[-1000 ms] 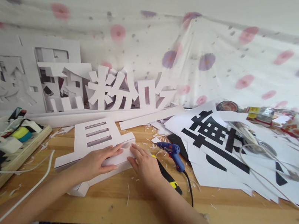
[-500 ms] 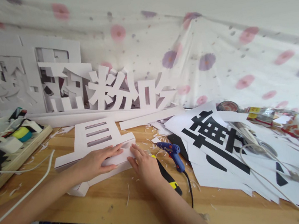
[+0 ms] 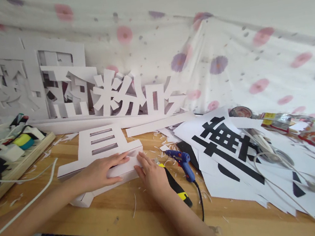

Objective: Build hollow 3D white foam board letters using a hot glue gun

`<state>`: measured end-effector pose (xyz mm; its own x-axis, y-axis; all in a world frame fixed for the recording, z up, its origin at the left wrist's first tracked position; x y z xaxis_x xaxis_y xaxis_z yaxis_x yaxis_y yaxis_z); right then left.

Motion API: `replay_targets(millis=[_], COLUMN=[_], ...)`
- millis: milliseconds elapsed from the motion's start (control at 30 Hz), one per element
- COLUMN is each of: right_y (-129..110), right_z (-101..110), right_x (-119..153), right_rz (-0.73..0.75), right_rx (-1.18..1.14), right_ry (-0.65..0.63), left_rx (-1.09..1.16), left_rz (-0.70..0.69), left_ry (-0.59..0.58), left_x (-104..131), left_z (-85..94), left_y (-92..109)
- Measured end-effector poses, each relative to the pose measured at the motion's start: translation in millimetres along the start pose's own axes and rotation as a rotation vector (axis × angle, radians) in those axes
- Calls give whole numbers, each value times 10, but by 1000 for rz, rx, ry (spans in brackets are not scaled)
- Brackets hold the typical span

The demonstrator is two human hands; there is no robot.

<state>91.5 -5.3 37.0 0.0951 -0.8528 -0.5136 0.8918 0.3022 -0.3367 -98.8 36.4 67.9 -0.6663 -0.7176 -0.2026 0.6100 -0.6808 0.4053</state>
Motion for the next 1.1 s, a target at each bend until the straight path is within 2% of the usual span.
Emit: replay_targets(millis=[700, 1100], right_y=[38, 60], right_z=[1, -5], right_x=[14, -14], right_rz=[14, -6], right_rx=[-35, -40], right_ry=[-16, 23], left_rx=[67, 57], left_rz=[34, 38], left_ry=[18, 23], left_x=[5, 0], left_z=[7, -3], left_y=[-1, -15])
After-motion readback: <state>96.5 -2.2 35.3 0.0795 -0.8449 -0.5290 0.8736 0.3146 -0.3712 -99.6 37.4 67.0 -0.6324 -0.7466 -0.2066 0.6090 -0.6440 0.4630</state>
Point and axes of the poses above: each hand's wrist, its own x-axis away from the middle knuckle, its own z-axis out of the back of the hand, y = z × x, the point moved 2 cm from there along -x, towards the middle knuckle, and after that the axes turned 11 degrees about y, right-handed, at the moved point
